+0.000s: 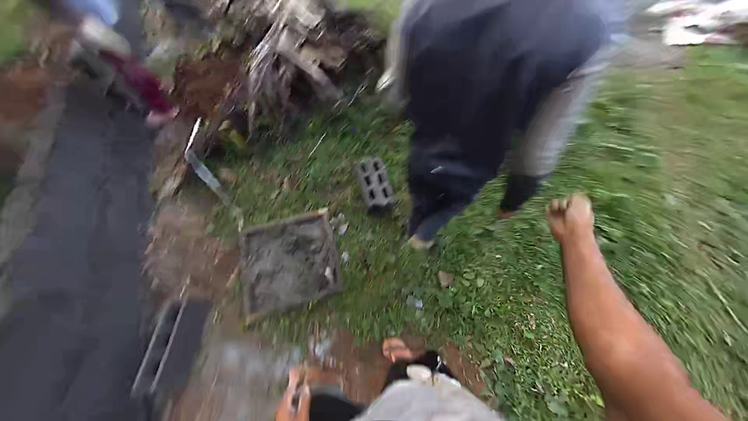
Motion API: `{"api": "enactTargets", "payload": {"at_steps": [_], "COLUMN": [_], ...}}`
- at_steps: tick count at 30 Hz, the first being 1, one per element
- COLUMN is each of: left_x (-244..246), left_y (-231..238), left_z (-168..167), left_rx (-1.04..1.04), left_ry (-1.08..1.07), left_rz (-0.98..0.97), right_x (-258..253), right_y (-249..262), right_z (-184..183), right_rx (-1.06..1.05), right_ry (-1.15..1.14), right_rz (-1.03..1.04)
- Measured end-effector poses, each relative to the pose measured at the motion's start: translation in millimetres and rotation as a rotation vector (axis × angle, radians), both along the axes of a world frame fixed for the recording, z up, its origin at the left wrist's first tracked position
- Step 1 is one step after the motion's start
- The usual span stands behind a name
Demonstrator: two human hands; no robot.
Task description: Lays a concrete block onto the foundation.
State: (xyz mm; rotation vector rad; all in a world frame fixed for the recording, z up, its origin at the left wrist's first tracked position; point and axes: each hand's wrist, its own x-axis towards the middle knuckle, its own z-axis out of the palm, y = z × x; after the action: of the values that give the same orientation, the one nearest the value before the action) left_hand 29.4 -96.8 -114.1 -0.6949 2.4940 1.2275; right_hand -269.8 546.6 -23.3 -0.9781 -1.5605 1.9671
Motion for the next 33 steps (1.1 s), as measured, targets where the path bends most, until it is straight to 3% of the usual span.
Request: {"api": "enactTargets", "payload": {"at_steps": [1, 2, 3, 5, 9, 11, 13, 16, 21, 24, 28, 31, 33], "left_x": [31.1, 58.4, 80.0, 109.2, 125.6, 111.4, 88.9, 79.8, 35.0, 28.1, 24.9, 9.1, 11.5], "left_y": [-23.5, -41.2, -55.9, -88.8, -161.4, -208.1, -262.6, -330.9, -457.0, -525.4, -591.1, -650.4, -679.7], "left_z": [-21.2, -31.3, -33.2, -31.4, -56.4, -82.6, -118.4, -153.4, -168.9, -167.5, -172.9, -214.2, -259.5], "left_rx": [0.046, 0.075, 0.083, 0.099, 0.209, 0.287, 0.379, 0.399, 0.453, 0.398, 0.338, 0.268, 0.211], "left_ry": [0.037, 0.044, 0.020, -0.057, -0.175, -0.285, -0.384, -0.497, -0.512, -0.509, -0.487, -0.496, -0.547], "left_rz": [0.153, 0.295, 0.411, 0.587, 0.814, 0.825, 0.816, 0.766, 0.830, 0.931, 1.010, 1.012, 1.042], "right_x": [22.0, 48.1, 70.5, 95.4, 88.7, 76.0, 57.5, 47.5, -10.6, -46.4, -92.3, -131.9, -136.0], "right_y": [-40.4, -85.5, -129.5, -221.3, -392.5, -459.9, -526.6, -594.7, -726.1, -831.0, -974.5, -1117.8, -1190.0], "right_z": [-67.7, -119.9, -158.0, -199.5, -229.6, -235.3, -237.0, -227.0, -242.2, -286.1, -377.4, -452.0, -496.0], "right_rx": [-0.086, -0.030, 0.103, 0.230, 0.344, 0.430, 0.456, 0.410, 0.348, 0.361, 0.746, 1.054, 1.087], "right_ry": [-0.299, -0.641, -0.894, -1.077, -1.065, -0.992, -0.903, -0.985, -1.034, -0.983, -0.934, -0.690, -0.560], "right_rz": [0.065, 0.210, 0.419, 0.844, 1.466, 1.590, 1.577, 1.544, 1.340, 1.402, 1.878, 2.203, 2.318]}}
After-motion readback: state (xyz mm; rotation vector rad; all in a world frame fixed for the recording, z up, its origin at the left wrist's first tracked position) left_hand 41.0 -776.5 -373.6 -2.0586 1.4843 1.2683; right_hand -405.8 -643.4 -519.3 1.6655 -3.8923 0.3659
